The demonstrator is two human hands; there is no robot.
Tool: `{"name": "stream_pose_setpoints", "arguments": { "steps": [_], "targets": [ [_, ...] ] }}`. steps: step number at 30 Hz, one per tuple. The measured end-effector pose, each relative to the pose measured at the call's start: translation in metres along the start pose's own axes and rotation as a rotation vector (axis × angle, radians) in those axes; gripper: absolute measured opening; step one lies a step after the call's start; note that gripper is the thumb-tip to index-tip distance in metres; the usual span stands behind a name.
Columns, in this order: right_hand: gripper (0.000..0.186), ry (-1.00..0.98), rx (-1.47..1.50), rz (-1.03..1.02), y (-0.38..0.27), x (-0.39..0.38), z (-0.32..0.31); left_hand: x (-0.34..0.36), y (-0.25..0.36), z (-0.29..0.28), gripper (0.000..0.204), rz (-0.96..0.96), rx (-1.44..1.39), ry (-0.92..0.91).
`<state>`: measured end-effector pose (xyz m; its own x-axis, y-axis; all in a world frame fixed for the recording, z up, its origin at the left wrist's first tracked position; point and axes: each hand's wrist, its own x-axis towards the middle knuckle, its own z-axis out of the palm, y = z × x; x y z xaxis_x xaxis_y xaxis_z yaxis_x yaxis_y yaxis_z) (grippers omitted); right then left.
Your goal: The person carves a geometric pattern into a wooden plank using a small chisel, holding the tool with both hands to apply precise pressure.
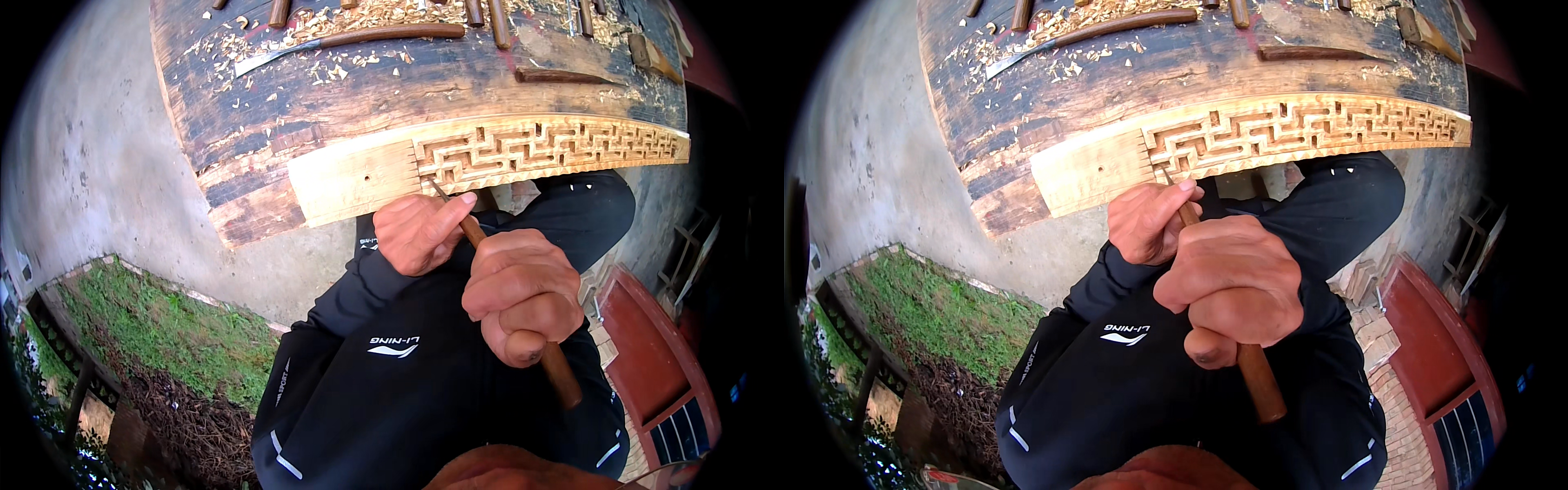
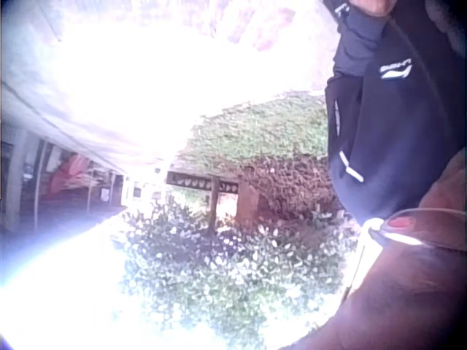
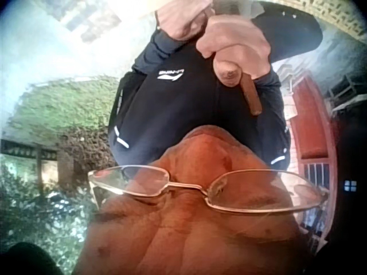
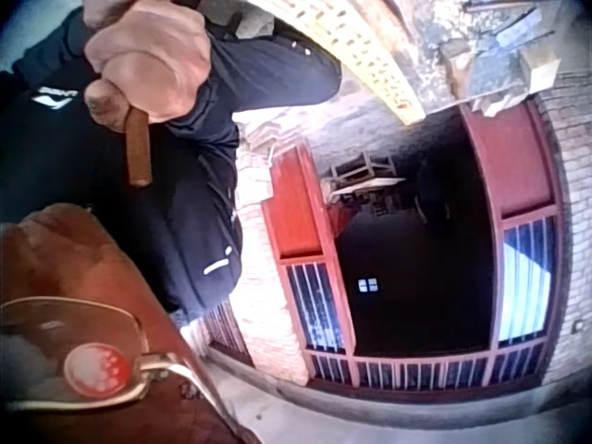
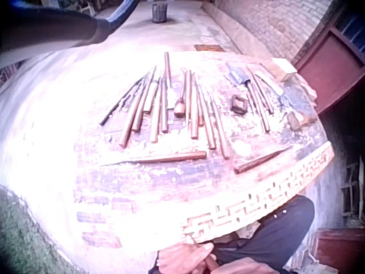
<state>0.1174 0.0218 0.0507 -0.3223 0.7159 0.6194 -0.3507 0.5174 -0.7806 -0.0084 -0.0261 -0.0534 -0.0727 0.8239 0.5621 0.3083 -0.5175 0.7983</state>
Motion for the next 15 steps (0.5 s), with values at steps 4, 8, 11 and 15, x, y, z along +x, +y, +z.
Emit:
{"name": "stream_pose_setpoints", "arguments": {
  "steps": [4,8,11,15],
  "targets": [
    [0.041,-0.003,0.011,0.022,0.002,0.004,0.001,-0.005,-0.001,-0.003,0.046,-0.028,-0.018,-0.022],
    [0.039,-0.007,-0.003,0.051,0.002,0.004,0.004,-0.006,-0.001,0.002,0.042,-0.052,-0.049,0.060],
    [0.038,-0.025,-0.031,0.072,0.005,0.010,0.007,-0.003,-0.001,0.004,0.042,-0.055,-0.050,0.076],
    [0.040,-0.096,-0.123,0.065,0.010,0.018,0.009,-0.008,0.001,0.007,0.044,-0.101,-0.046,0.124]
  ]
}}
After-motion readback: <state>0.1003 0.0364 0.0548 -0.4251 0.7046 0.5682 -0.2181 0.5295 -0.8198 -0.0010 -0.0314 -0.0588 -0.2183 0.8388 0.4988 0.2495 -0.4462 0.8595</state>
